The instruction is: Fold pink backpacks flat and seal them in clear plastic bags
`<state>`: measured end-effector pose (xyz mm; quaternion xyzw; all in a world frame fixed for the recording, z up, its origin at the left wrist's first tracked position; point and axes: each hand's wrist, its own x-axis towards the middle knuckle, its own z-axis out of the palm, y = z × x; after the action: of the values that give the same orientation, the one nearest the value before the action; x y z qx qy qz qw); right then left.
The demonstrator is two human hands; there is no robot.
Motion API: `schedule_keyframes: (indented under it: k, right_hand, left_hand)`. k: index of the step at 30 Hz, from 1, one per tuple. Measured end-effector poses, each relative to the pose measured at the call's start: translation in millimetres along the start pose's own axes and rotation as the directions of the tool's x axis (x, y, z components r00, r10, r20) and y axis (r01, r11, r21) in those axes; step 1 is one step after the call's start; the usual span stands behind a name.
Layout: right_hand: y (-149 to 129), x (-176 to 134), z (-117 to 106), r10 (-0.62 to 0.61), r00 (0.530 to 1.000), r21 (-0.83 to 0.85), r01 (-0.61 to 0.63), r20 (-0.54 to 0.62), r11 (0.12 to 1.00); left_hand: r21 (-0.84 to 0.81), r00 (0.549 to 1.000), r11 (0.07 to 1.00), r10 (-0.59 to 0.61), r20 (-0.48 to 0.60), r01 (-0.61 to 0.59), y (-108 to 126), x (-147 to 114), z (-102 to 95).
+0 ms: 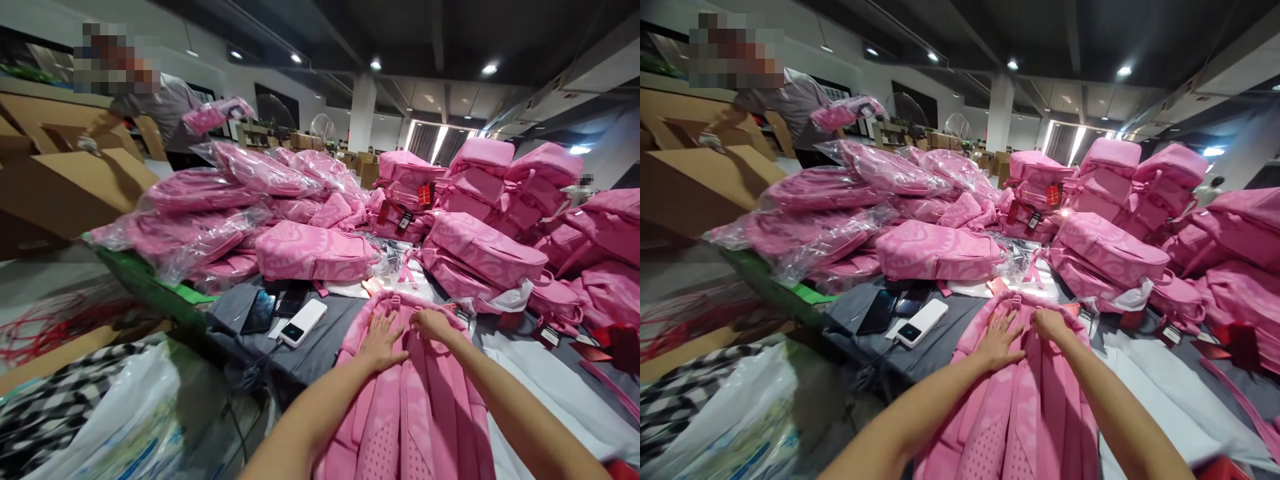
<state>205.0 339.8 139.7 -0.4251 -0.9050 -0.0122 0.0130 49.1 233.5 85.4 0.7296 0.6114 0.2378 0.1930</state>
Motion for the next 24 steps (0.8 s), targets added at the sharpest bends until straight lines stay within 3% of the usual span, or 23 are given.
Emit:
schedule_keyframes:
  k: [5, 10, 14, 16, 19, 21, 24]
  right_hand:
    - [2.7, 92.2, -16.2, 0.049, 0.993, 0.051, -0.043, -0.107, 0.998]
    - [-11.4, 169.8, 20.4, 0.201, 0.963, 0.127, -0.180, -0.180, 0.975]
    - [4.4, 202.9, 32.7, 0.333, 0.920, 0.248, -0.280, -0.206, 0.927]
    - [24.0, 210.2, 15.6, 0.395, 0.881, 0.304, -0.313, -0.261, 0.900]
    - [62.7, 207.0, -36.8, 0.454, 0.799, 0.358, -0.322, -0.393, 0.876]
    - [89.0, 189.9, -78.8, 0.422, 0.770, 0.378, -0.254, -0.478, 0.890]
    - [119.2, 138.8, -132.4, 0.320, 0.747, 0.404, -0.075, -0.583, 0.912]
  left_hand:
    - [-0.054, 1.000, 0.999, 0.001, -0.025, -0.003, -23.4, -0.7, 25.5]
    - [-0.149, 0.999, 0.989, 0.013, -0.029, -0.018, -42.1, 6.7, 40.6]
    - [-0.233, 0.996, 0.972, 0.022, -0.083, -0.041, -45.8, 6.9, 42.4]
    - [-0.265, 0.994, 0.963, 0.010, -0.105, -0.037, -43.3, 7.0, 40.4]
    - [-0.259, 0.994, 0.965, -0.002, -0.106, -0.026, -41.5, 9.8, 38.0]
    - [-0.220, 0.994, 0.975, 0.001, -0.109, -0.025, -42.5, 12.0, 36.6]
    - [-0.144, 0.992, 0.989, 0.017, -0.124, -0.034, -40.7, 13.2, 30.8]
